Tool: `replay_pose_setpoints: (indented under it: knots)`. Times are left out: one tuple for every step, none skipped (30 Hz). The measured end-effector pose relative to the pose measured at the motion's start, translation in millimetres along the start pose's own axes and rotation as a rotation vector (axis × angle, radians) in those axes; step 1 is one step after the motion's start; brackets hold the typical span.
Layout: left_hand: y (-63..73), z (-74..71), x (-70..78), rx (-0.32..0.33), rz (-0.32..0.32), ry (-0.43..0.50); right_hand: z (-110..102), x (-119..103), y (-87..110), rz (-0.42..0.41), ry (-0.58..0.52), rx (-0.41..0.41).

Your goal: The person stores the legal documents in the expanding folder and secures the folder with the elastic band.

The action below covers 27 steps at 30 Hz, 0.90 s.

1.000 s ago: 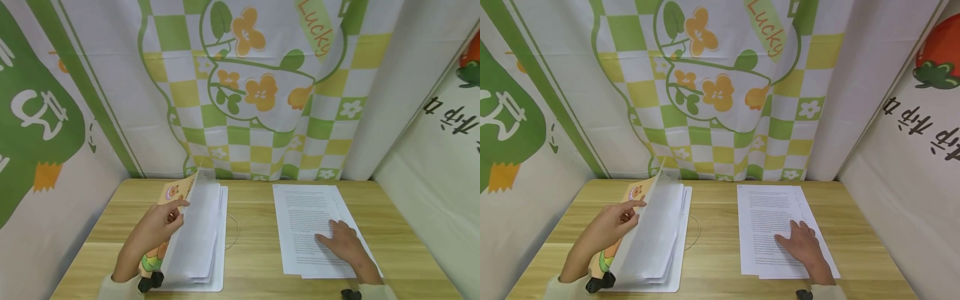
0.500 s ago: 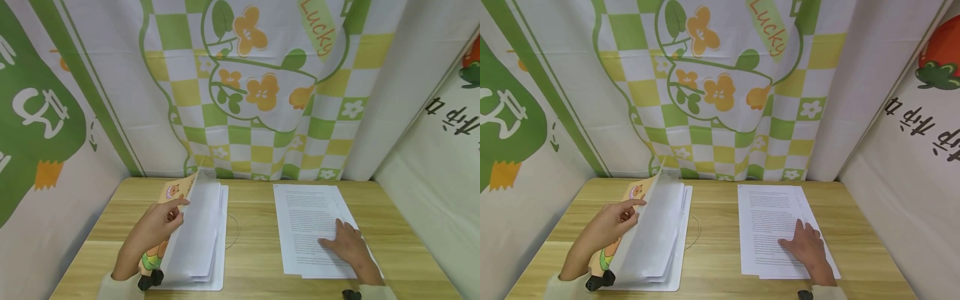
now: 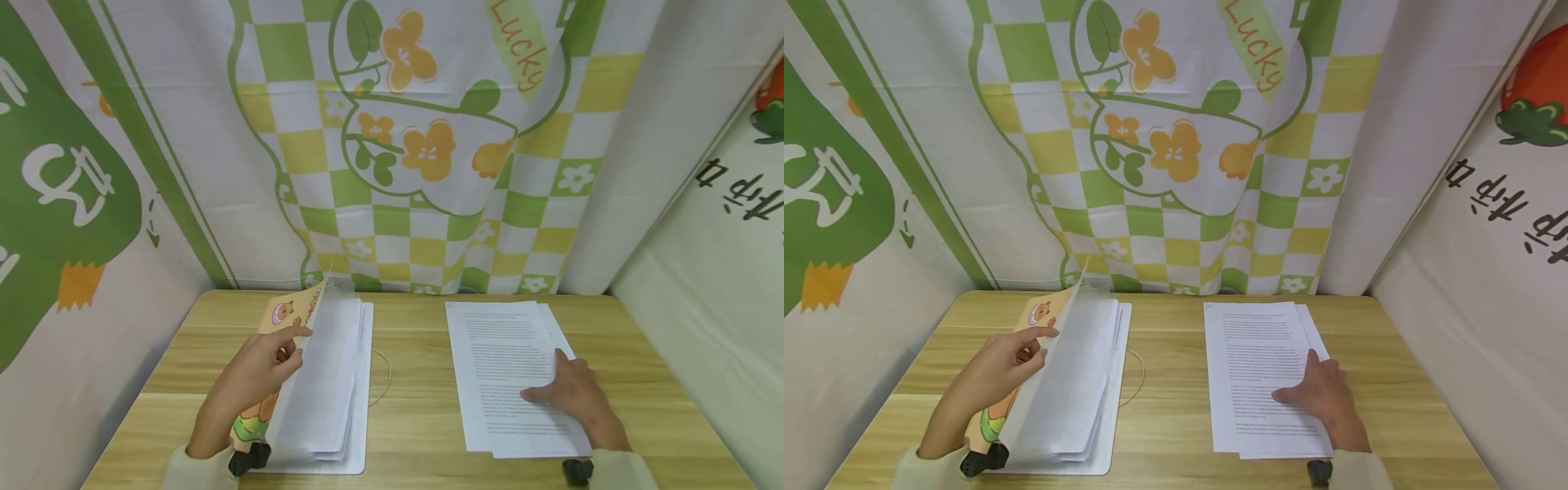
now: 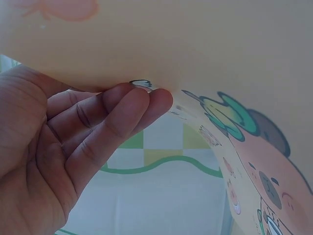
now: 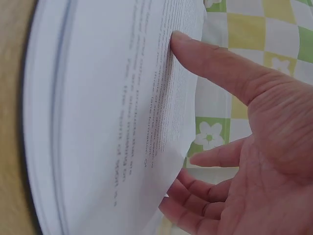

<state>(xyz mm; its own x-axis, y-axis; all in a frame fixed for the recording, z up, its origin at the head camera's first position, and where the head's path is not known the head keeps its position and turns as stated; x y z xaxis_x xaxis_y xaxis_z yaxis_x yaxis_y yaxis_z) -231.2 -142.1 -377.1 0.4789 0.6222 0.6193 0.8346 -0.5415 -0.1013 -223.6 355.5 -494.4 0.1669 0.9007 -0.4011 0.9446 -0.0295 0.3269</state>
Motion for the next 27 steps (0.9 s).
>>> replay_pose_setpoints:
  knots:
    - [-0.1,0.2,0.1,0.001,0.001,-0.001,-0.5,0.4,-0.3,0.001,-0.001,0.003]
    - [-0.3,0.3,0.6,0.003,0.004,-0.003,-0.9,0.6,-0.5,0.001,-0.003,0.006]
    - [-0.7,0.8,0.8,0.002,0.005,-0.004,-1.2,0.7,-0.7,0.002,-0.002,0.009]
    - [-1.0,1.3,0.9,0.0,0.006,-0.006,-1.2,0.8,-0.8,0.003,-0.004,0.009]
    - [-1.4,1.8,1.1,-0.001,0.006,-0.007,-1.3,0.6,-0.3,0.002,-0.009,0.012]
    - [-1.5,1.7,1.4,-0.002,0.007,-0.006,-1.2,0.7,0.0,0.002,-0.014,0.013]
    - [-1.7,2.0,1.4,-0.004,0.004,-0.007,-1.0,0.8,0.5,0.004,-0.022,0.013]
    - [-2.0,2.1,1.4,-0.006,0.001,-0.009,-0.9,0.7,1.1,0.001,-0.03,0.014]
    - [-2.2,2.0,1.3,-0.006,-0.002,-0.011,-0.9,0.6,1.8,-0.003,-0.038,0.016]
    - [-2.2,1.7,1.4,-0.006,-0.005,-0.012,-1.1,0.4,2.3,-0.01,-0.046,0.019]
    - [-2.1,1.4,1.6,-0.005,-0.007,-0.013,-1.4,-0.1,3.0,-0.013,-0.055,0.023]
    - [-2.0,0.9,1.8,-0.003,-0.008,-0.016,-1.6,-0.5,3.5,-0.017,-0.061,0.023]
    - [-2.0,0.8,1.9,-0.003,-0.009,-0.018,-2.1,-1.2,3.9,-0.021,-0.067,0.024]
    - [-2.0,0.7,2.2,-0.002,-0.009,-0.018,-2.4,-1.6,4.1,-0.022,-0.07,0.024]
    - [-2.0,0.7,2.3,-0.002,-0.008,-0.017,-2.5,-1.9,4.2,-0.02,-0.078,0.021]
    - [-2.1,1.0,2.4,-0.004,-0.007,-0.013,-2.6,-1.9,4.1,-0.014,-0.079,0.017]
    - [-2.3,1.3,2.4,-0.003,-0.005,-0.015,-2.1,-1.5,4.0,-0.002,-0.081,0.007]
    - [-2.5,1.6,2.4,-0.002,-0.003,-0.016,-1.8,-1.1,3.8,0.007,-0.081,-0.002]
    - [-2.9,2.3,2.2,-0.003,-0.001,-0.017,-1.3,-0.5,3.5,0.017,-0.079,-0.012]
    - [-3.2,3.0,2.0,-0.004,0.002,-0.019,-0.9,0.3,3.2,0.025,-0.072,-0.02]
    - [-3.5,3.7,1.8,-0.004,0.005,-0.022,-1.1,0.3,3.0,0.025,-0.065,-0.022]
    - [-3.7,4.4,1.5,-0.003,0.008,-0.026,-1.6,0.1,2.6,0.022,-0.052,-0.021]
    - [-3.9,4.9,1.3,-0.001,0.01,-0.031,-2.3,-0.7,2.4,0.014,-0.041,-0.017]
    - [-3.8,5.3,1.0,0.0,0.011,-0.033,-3.3,-1.8,2.4,-0.002,-0.031,-0.008]
    - [-3.8,5.7,0.7,0.001,0.012,-0.033,-4.5,-3.0,2.2,-0.018,-0.028,0.001]
    - [-3.7,5.7,0.6,0.005,0.013,-0.036,-5.6,-4.5,2.0,-0.036,-0.034,0.01]
    - [-3.4,5.7,0.6,0.007,0.014,-0.038,-6.4,-5.9,1.8,-0.053,-0.047,0.015]
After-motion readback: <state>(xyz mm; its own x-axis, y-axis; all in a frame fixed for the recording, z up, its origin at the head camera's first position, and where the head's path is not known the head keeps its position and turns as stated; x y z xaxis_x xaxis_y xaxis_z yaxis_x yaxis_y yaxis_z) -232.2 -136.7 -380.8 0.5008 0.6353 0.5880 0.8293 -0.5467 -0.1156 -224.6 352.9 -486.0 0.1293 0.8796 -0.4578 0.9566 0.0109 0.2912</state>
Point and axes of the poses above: each hand's wrist, its own y-axis away from the middle knuckle, its own z-axis out of the palm, x = y × z, the point moved 9 cm from there along -y, towards the middle knuckle, and after that the axes turned 11 degrees about -x, right-handed, at the moved point
